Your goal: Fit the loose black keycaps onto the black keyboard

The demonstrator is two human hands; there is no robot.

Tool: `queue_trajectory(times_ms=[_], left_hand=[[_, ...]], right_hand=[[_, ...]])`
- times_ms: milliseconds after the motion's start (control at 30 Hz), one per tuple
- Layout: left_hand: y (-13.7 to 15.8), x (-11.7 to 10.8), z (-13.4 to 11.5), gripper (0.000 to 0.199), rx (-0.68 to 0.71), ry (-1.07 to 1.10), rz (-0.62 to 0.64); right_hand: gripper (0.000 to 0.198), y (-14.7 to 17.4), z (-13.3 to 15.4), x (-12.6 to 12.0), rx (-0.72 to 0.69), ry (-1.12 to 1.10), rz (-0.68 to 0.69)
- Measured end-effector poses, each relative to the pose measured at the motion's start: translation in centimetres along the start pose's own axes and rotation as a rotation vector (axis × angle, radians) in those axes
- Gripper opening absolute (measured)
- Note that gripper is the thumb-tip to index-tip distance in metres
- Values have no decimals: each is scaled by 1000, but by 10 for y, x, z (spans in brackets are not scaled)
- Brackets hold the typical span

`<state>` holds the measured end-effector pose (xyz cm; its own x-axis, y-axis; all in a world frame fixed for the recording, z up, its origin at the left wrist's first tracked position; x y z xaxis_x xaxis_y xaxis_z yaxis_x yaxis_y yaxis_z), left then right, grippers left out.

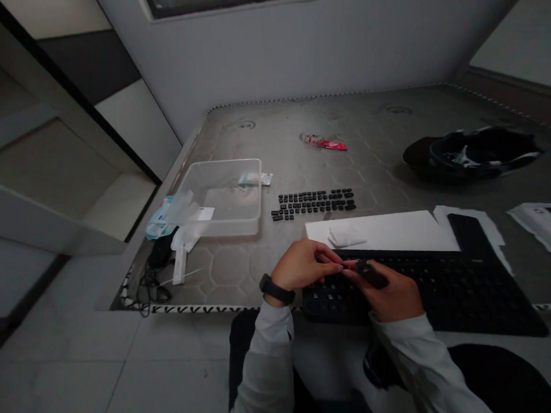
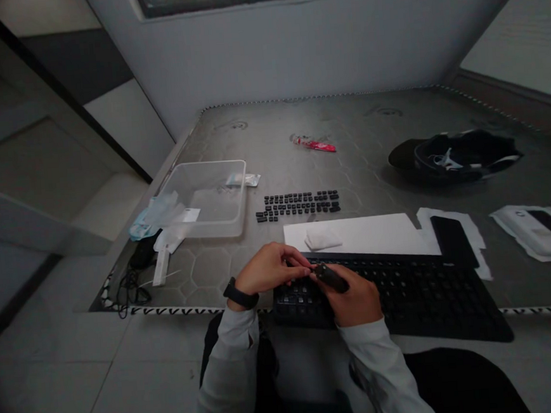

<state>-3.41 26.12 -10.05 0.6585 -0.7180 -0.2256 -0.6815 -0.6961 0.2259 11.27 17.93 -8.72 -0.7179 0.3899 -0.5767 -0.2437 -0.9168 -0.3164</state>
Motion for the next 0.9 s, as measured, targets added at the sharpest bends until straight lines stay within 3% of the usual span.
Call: queue_trajectory(times_ms=[267, 500, 767, 900], left_hand=[[3, -6, 1, 26, 25, -43, -89], [9, -17, -6, 21, 101, -38, -157], [17, -41, 11, 17, 6, -53, -411], [22, -52, 17, 20, 34, -27, -469]], right_hand=[[34, -9, 1, 4, 36, 128, 98], [32, -23, -14, 14, 185, 128, 228], [21, -60, 12, 39, -29, 293, 392], [22, -78, 25, 55, -137, 261, 522]])
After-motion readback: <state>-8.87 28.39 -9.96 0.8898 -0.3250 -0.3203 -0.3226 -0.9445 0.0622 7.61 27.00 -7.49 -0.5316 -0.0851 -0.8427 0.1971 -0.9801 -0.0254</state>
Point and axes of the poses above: each hand's wrist, its own y-axis away from the middle knuckle, its own x-axis out of the palm, z = x × y, the point moved 6 cm from there along -y, towards the middle knuckle, and after that the axes turned 1 degree about -y, right-handed, at the moved point
